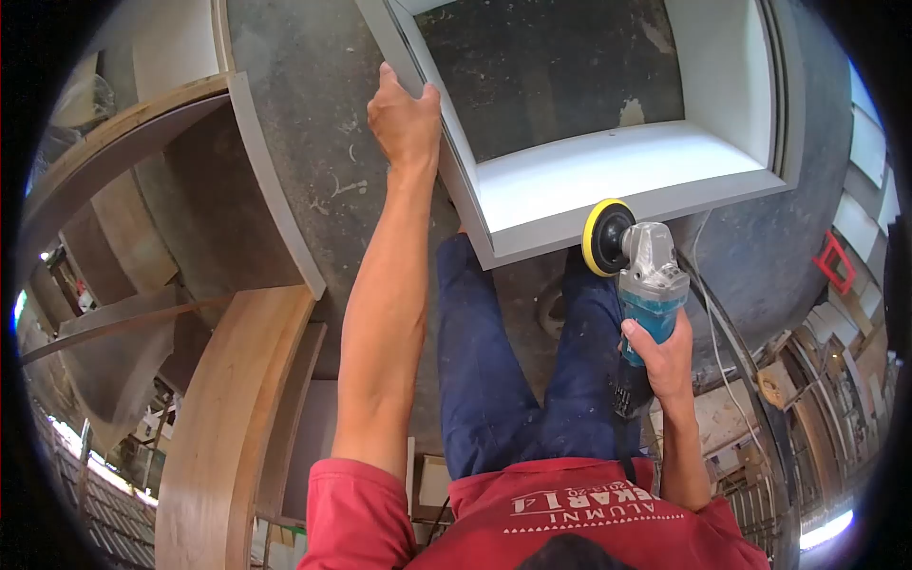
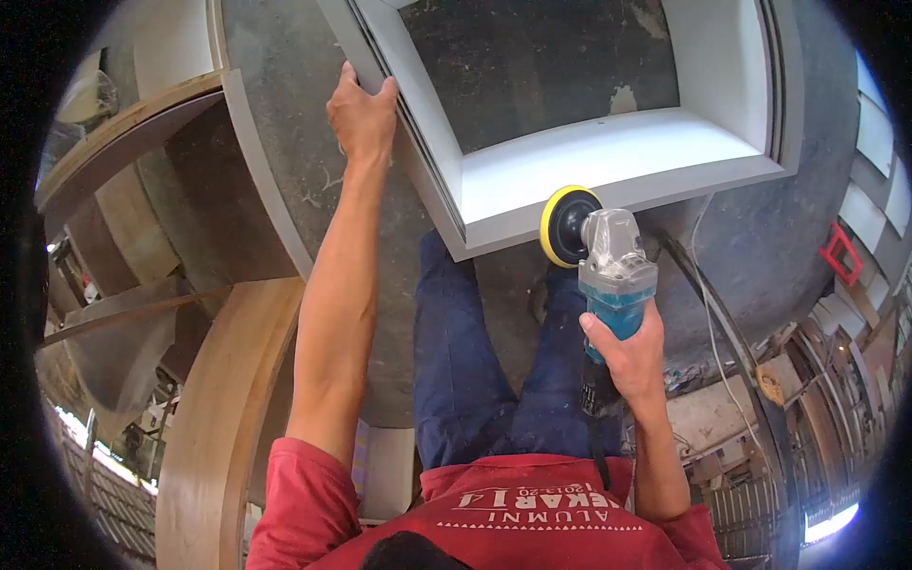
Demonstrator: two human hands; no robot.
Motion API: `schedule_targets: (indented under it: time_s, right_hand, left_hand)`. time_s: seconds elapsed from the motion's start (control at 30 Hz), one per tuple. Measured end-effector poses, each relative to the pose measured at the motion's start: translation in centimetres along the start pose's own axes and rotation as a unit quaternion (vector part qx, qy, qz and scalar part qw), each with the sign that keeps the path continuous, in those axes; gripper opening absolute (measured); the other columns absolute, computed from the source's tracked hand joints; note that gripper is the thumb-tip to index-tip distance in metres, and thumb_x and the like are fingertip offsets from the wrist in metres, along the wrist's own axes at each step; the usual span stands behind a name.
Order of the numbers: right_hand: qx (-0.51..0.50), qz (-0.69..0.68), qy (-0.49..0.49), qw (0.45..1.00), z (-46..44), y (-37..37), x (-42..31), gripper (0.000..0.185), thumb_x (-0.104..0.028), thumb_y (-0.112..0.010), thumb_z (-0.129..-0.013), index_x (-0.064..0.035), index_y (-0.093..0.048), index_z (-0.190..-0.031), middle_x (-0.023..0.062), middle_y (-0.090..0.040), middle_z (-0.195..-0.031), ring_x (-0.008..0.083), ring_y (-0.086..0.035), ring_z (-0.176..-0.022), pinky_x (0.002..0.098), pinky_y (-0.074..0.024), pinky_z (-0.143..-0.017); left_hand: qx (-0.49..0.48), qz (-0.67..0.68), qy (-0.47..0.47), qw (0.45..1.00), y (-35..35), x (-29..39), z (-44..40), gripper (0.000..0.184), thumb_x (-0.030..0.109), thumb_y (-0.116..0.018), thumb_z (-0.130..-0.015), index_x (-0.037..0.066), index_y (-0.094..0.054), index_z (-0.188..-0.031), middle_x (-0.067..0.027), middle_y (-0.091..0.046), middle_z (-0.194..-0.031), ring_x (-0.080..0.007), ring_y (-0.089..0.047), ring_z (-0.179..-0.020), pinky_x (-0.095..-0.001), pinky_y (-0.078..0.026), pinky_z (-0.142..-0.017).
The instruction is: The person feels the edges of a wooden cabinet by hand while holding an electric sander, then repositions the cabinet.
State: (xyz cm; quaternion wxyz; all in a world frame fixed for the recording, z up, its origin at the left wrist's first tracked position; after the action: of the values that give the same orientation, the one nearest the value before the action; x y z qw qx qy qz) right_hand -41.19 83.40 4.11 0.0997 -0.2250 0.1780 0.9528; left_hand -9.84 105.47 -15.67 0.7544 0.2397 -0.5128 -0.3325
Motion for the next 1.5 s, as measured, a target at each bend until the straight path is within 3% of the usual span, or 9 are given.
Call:
schedule_targets:
  time_s: [0.13, 0.23, 0.3, 0.43, 0.6, 0.7, 0.77, 1.1, 1.5]
  right_hand:
    - [-0.009, -0.028, -0.02, 0.999, -0.1, 0.7, 2.5, 0.056, -0.018, -0.084, -0.089, 0.0031, -0.06, -0.135, 0.0094, -0.071, -0.111, 0.0165, -0.067, -0.095, 0.0329, -0.0544, -0.088]
    - [-0.006, -0.043, -0.032, 0.999, 0.2, 1.8, 3.7, 0.057, -0.019, -0.084, -0.089, 0.0029, -0.06, -0.136, 0.0098, -0.07, -0.113, 0.0158, -0.067, -0.096, 0.0327, -0.0546, -0.087]
    - [-0.007, -0.066, -0.046, 0.997, 0.3, 2.9, 4.0, 0.056, -0.019, -0.084, -0.089, 0.0026, -0.06, -0.136, 0.0096, -0.07, -0.113, 0.0154, -0.066, -0.096, 0.0323, -0.0547, -0.086]
    - [0.012, -0.137, -0.054, 0.989, 0.2, 5.2, 4.9, 0.055, -0.018, -0.083, -0.089, 0.0018, -0.06, -0.135, 0.0074, -0.069, -0.112, 0.0144, -0.066, -0.095, 0.0309, -0.0546, -0.084]
    - [0.038, -0.179, -0.062, 0.981, 0.8, 8.4, 3.7, 0.052, -0.019, -0.083, -0.091, 0.0008, -0.061, -0.134, 0.006, -0.07, -0.109, 0.0133, -0.066, -0.094, 0.0305, -0.0554, -0.084]
    - [0.083, -0.159, 0.008, 0.984, 0.8, 10.0, 4.1, 0.054, -0.022, -0.085, -0.09, 0.0012, -0.062, -0.133, 0.0076, -0.07, -0.111, 0.0147, -0.068, -0.094, 0.0306, -0.0559, -0.083]
    - [0.099, -0.164, 0.009, 0.982, 1.1, 11.2, 4.0, 0.054, -0.022, -0.085, -0.09, 0.0014, -0.062, -0.133, 0.0083, -0.07, -0.112, 0.015, -0.068, -0.093, 0.0309, -0.0562, -0.083]
    - [0.121, -0.287, -0.035, 0.95, 0.4, 14.4, 6.9, 0.052, -0.021, -0.082, -0.093, 0.0028, -0.058, -0.133, 0.0083, -0.069, -0.103, 0.0136, -0.07, -0.083, 0.0313, -0.0599, -0.073]
    - [0.185, -0.323, -0.069, 0.926, 0.3, 17.2, 9.0, 0.049, -0.032, -0.081, -0.093, -0.0001, -0.059, -0.124, 0.0103, -0.068, -0.089, 0.0184, -0.071, -0.073, 0.0333, -0.0596, -0.07]
  left_hand:
    - [0.047, -0.056, -0.062, 0.995, -0.4, -1.3, -0.6, 0.065, 0.016, -0.077, -0.09, -0.009, -0.058, -0.148, -0.0273, -0.079, -0.105, -0.0419, -0.079, -0.098, -0.0436, -0.059, -0.098]
    - [-0.018, 0.006, -0.025, 1.0, 0.6, -1.0, 0.3, 0.061, 0.013, -0.072, -0.094, -0.007, -0.058, -0.15, -0.0264, -0.079, -0.114, -0.0354, -0.079, -0.105, -0.0395, -0.059, -0.098]
    - [0.019, 0.117, -0.042, 0.992, 0.3, -3.3, 1.3, 0.056, 0.01, -0.067, -0.098, -0.007, -0.058, -0.15, -0.0225, -0.08, -0.119, -0.0307, -0.079, -0.11, -0.0377, -0.058, -0.099]
    - [0.055, 0.099, -0.039, 0.993, 0.9, -3.2, 10.1, 0.051, 0.008, -0.066, -0.099, -0.005, -0.061, -0.148, -0.0212, -0.072, -0.139, -0.0318, -0.07, -0.128, -0.0417, -0.052, -0.111]
    - [-0.129, 0.032, -0.073, 0.988, -2.2, -1.3, 21.4, 0.055, 0.008, -0.071, -0.094, -0.008, -0.059, -0.146, -0.0277, -0.066, -0.144, -0.0421, -0.06, -0.139, -0.0457, -0.045, -0.12]
    - [-0.225, -0.103, -0.19, 0.95, -7.4, -0.4, 24.4, 0.059, 0.011, -0.073, -0.092, -0.008, -0.058, -0.146, -0.0287, -0.063, -0.146, -0.0452, -0.056, -0.142, -0.0479, -0.043, -0.121]
    - [-0.355, -0.147, -0.117, 0.916, -10.6, -0.1, 24.7, 0.062, 0.013, -0.074, -0.091, -0.008, -0.056, -0.147, -0.0287, -0.06, -0.149, -0.0465, -0.052, -0.144, -0.0498, -0.041, -0.123]
    - [-0.334, -0.136, -0.168, 0.917, -12.1, 3.7, 23.6, 0.047, 0.016, -0.07, -0.093, -0.002, -0.07, -0.137, -0.0251, -0.072, -0.135, -0.0421, -0.067, -0.128, -0.0463, -0.052, -0.112]
    - [-0.464, -0.017, -0.203, 0.862, -25.7, 14.9, 23.8, 0.055, 0.014, -0.064, -0.097, -0.002, -0.059, -0.149, -0.0238, -0.059, -0.155, -0.0418, -0.067, -0.128, -0.0447, -0.052, -0.11]
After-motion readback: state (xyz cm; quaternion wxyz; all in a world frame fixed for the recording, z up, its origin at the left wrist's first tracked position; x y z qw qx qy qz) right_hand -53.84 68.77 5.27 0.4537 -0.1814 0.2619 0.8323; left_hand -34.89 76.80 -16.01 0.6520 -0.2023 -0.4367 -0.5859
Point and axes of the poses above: each hand's wrist, its own z-axis away from the middle knuckle, its own y-axis out of the back of the hand, x = y × z, the point moved 3 cm from there along -z, towards the middle knuckle
